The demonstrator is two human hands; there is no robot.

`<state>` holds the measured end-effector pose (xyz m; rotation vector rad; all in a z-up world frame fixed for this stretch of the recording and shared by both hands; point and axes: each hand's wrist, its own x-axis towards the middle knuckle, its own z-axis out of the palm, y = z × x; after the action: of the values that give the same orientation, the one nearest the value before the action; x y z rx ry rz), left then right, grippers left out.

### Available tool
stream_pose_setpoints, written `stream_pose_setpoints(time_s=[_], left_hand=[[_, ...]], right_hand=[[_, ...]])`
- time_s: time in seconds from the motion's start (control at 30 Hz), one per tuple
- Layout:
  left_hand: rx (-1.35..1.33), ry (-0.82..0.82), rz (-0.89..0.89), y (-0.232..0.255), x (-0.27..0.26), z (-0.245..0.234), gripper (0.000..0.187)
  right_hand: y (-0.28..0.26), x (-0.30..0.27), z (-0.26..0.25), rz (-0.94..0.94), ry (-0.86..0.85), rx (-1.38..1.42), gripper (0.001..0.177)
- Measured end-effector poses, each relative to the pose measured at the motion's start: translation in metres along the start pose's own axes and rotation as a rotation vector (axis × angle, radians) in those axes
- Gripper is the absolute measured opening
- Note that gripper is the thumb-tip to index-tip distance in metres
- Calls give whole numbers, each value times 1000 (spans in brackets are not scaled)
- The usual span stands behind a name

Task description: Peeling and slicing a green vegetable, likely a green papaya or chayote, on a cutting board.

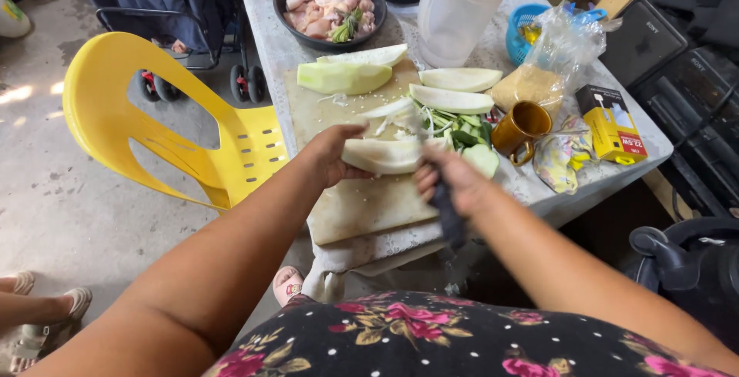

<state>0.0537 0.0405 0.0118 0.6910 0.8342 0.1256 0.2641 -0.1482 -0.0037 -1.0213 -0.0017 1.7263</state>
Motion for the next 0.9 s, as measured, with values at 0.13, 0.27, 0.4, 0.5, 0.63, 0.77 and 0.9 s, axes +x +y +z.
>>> stream_pose_setpoints(time_s=[0.13,0.27,0.4,0.5,0.63,0.77,0.9], left_hand=[[23,-82,55,-4,15,0,48],[67,126,268,4,-19,0,39],[-210,185,314,-1,-9,-16,42],[-587,2,164,-14,4,-19,52],[-249,-295,319,-3,-56,28,69],[-132,-290,401,8,-24,31,63],[-299,-336,549,9,16,13,46]], right_hand=[[-30,-67,46,-88,226,2,42],[-23,-82,38,-226,576,-844,30],[-11,-91,28,-198,590,-634,25],[1,-84,24,-218,577,-630,24],[11,-75,20,-198,560,-646,25],[14,-81,28,-205,580,-672,22],[8,-96,38,-178,631,-935,26]])
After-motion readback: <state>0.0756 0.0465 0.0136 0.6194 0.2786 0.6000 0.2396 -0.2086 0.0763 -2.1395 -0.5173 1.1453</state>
